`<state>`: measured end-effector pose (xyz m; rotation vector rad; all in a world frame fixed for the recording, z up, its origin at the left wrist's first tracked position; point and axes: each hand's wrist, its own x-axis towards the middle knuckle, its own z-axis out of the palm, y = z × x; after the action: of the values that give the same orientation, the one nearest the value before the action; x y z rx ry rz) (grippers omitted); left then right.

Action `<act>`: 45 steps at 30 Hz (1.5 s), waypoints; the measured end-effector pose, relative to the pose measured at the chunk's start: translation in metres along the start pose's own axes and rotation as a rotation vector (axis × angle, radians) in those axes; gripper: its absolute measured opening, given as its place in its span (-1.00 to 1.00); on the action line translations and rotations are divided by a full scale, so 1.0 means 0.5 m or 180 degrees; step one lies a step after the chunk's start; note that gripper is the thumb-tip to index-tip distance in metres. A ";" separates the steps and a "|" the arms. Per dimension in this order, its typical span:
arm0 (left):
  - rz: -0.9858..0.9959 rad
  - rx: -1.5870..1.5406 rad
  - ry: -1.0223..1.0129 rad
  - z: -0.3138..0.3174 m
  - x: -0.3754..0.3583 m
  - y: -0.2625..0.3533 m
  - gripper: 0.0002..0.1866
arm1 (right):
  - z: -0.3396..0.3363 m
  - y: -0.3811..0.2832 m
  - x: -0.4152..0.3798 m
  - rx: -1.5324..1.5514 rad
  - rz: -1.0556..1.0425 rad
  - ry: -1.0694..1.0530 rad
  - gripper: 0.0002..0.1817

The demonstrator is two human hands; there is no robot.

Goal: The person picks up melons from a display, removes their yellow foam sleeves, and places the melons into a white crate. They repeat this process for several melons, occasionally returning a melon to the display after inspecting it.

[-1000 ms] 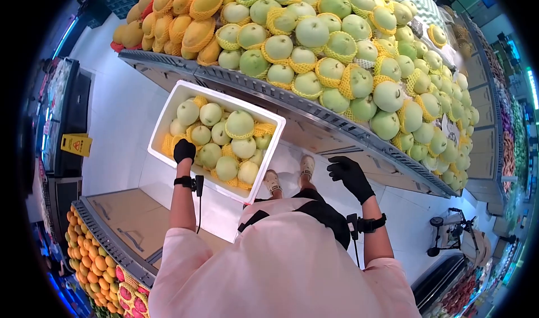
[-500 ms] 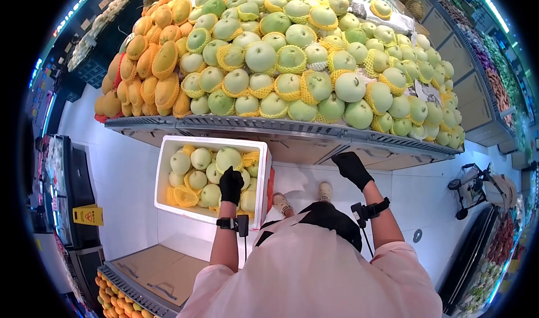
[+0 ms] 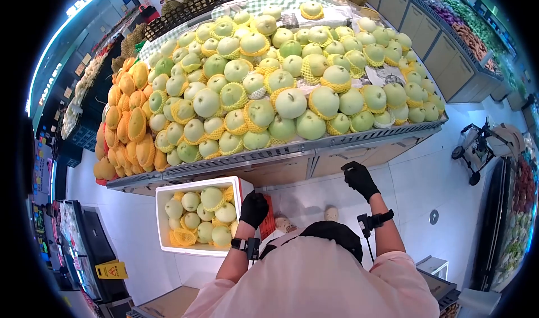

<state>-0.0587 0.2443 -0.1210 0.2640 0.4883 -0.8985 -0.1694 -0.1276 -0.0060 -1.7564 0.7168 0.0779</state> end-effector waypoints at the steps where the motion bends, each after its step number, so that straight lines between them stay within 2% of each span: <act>1: -0.0043 -0.0056 0.0013 0.017 0.007 -0.014 -0.68 | -0.028 0.020 0.001 -0.0133 -0.0081 0.0132 -0.77; 4: 0.0010 -0.0150 -0.0083 0.056 0.041 -0.056 -0.69 | -0.114 0.091 0.018 -0.0122 -0.0167 0.0167 -0.73; 5: 0.0079 -0.0140 -0.0148 0.066 0.054 -0.069 -0.68 | -0.147 0.111 0.023 -0.0067 0.0227 0.0125 -0.67; 7: 0.0145 -0.0026 -0.0474 0.117 0.057 -0.107 -0.63 | -0.190 0.159 0.034 -0.0111 -0.0025 0.0280 -0.63; 11: 0.0254 -0.0847 -0.0440 0.204 0.064 -0.179 -0.57 | -0.278 0.214 0.045 0.0018 -0.0452 0.0341 -0.57; 14: 0.0233 -0.0574 -0.0263 0.218 0.089 -0.216 -0.58 | -0.332 0.210 0.022 0.0994 -0.0022 0.0105 -0.57; 16: 0.0497 0.0561 -0.0401 0.153 0.138 -0.214 -0.60 | -0.358 0.234 0.025 0.1206 0.0024 0.0173 -0.61; 17: 0.0594 0.1026 -0.0510 0.166 0.149 -0.221 -0.61 | -0.369 0.247 0.028 0.1194 0.0048 0.0196 -0.62; 18: 0.0403 0.0563 -0.0478 0.173 0.149 -0.231 -0.60 | -0.380 0.259 0.032 0.1182 0.0077 0.0216 -0.63; 19: 0.0222 0.0095 -0.0422 0.241 0.128 -0.260 -0.60 | -0.393 0.259 0.031 0.1123 0.0232 0.0207 -0.65; 22: 0.0250 0.0262 -0.0230 0.272 0.136 -0.267 -0.56 | -0.417 0.292 0.046 0.1120 0.0164 0.0194 -0.70; 25: 0.0185 -0.0029 -0.0389 0.351 0.127 -0.285 -0.52 | -0.419 0.302 0.060 0.1562 0.0108 0.0358 -0.72; 28: 0.0305 0.0419 -0.0757 0.377 0.148 -0.280 -0.50 | -0.431 0.282 0.070 0.1099 0.0083 0.0289 -0.70; 31: -0.0020 0.0320 -0.1014 0.408 0.183 -0.260 -0.49 | -0.441 0.247 0.085 0.0462 0.0540 0.0504 -0.62; 32: 0.0379 0.1341 -0.1112 0.412 0.197 -0.248 -0.50 | -0.441 0.249 0.090 0.0462 0.0403 0.0692 -0.53; 34: 0.1226 0.3324 -0.1293 0.420 0.242 -0.228 -0.50 | -0.462 0.251 0.099 0.0645 0.0392 0.0692 -0.50; 36: 0.1162 0.3313 -0.1444 0.424 0.273 -0.209 -0.52 | -0.487 0.250 0.100 0.0861 0.0173 0.0738 -0.50; 38: 0.0169 0.1340 -0.1548 0.456 0.286 -0.190 -0.54 | -0.504 0.246 0.116 0.1060 0.0193 0.0904 -0.52; 41: -0.0197 0.0494 -0.1229 0.467 0.303 -0.162 -0.55 | -0.524 0.249 0.150 0.1160 0.0184 0.1151 -0.58; 45: 0.0220 0.0560 -0.1007 0.495 0.318 -0.160 -0.56 | -0.546 0.249 0.195 0.1296 0.0006 0.1369 -0.68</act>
<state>0.0334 -0.0156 0.0090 0.2906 0.1066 -0.8971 -0.2368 -0.4301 -0.0650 -1.3884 0.9670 -0.4294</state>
